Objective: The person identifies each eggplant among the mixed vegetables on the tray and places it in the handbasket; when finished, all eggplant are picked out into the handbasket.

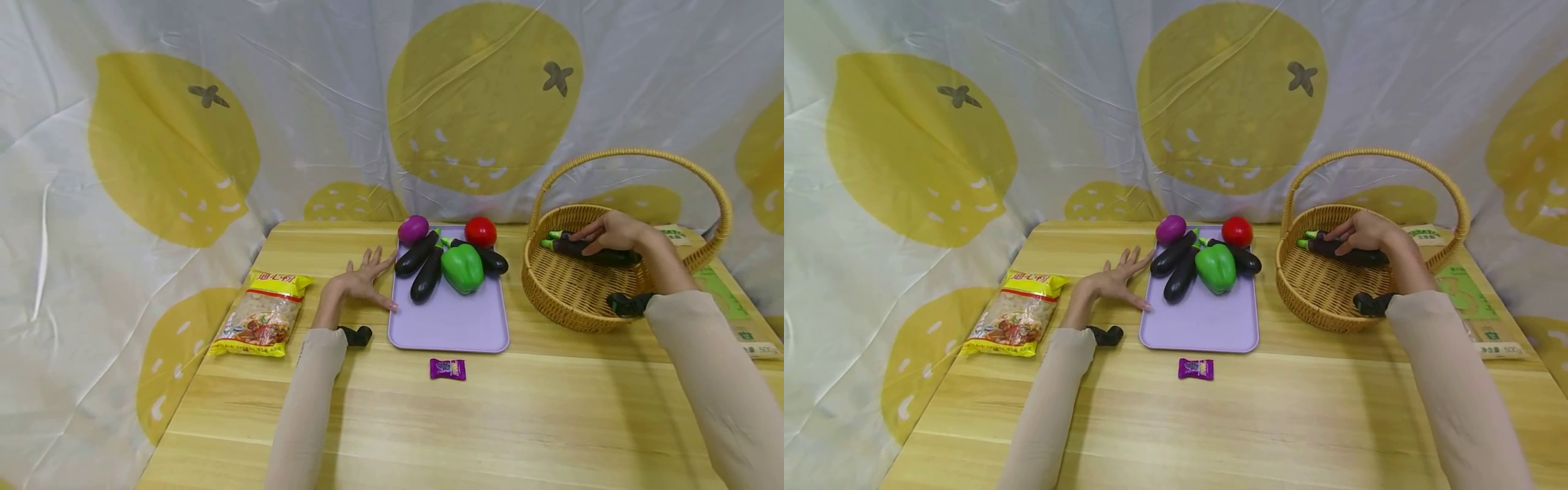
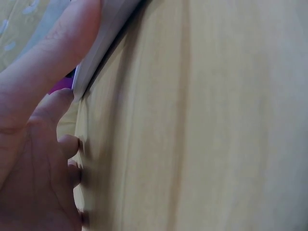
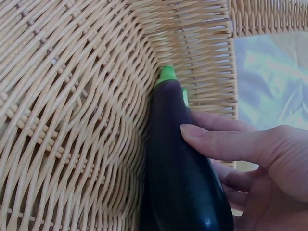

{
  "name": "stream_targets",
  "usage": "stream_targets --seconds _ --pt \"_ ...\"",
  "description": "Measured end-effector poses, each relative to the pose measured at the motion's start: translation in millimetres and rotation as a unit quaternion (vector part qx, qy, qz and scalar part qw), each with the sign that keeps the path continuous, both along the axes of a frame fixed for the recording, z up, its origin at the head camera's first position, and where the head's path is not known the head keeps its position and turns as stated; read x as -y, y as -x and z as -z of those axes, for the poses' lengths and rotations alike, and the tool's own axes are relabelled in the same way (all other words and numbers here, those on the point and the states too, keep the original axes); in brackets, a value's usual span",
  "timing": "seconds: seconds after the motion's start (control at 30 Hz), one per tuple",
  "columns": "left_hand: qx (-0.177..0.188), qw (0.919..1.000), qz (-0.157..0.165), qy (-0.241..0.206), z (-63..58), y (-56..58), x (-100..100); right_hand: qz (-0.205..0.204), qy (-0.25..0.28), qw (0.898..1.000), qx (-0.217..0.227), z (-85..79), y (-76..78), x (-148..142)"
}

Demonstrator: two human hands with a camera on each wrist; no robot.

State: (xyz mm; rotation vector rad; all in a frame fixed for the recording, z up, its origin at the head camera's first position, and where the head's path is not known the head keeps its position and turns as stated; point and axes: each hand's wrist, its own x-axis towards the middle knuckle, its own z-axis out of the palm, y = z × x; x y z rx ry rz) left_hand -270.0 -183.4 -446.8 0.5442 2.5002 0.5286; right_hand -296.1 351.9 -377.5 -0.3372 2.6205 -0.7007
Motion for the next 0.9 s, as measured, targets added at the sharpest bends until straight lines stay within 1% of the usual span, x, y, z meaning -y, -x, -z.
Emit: stream_targets --seconds 0.23,0.47,0.73,0.9 --pt "0.001 1.0 0.0 0.0 -0.4 0.1 1.5 0.0 -0.004 1.0 -0.004 1.2 2.2 0.6" --pt "0.006 0.9999 -0.005 -0.011 -0.1 -0.7 0.9 0.009 0.003 1.0 0.001 3.4 3.2 1.0" --pt "0.003 1.0 -0.006 -0.007 0.8 -1.2 0.8 0.011 -0.001 1.0 0.001 3.4 3.6 2.7" --pt "0.003 0.9999 -0.007 -0.009 1.1 -1.7 0.9 -0.001 -0.007 1.0 -0.01 1.5 2.5 3.0"
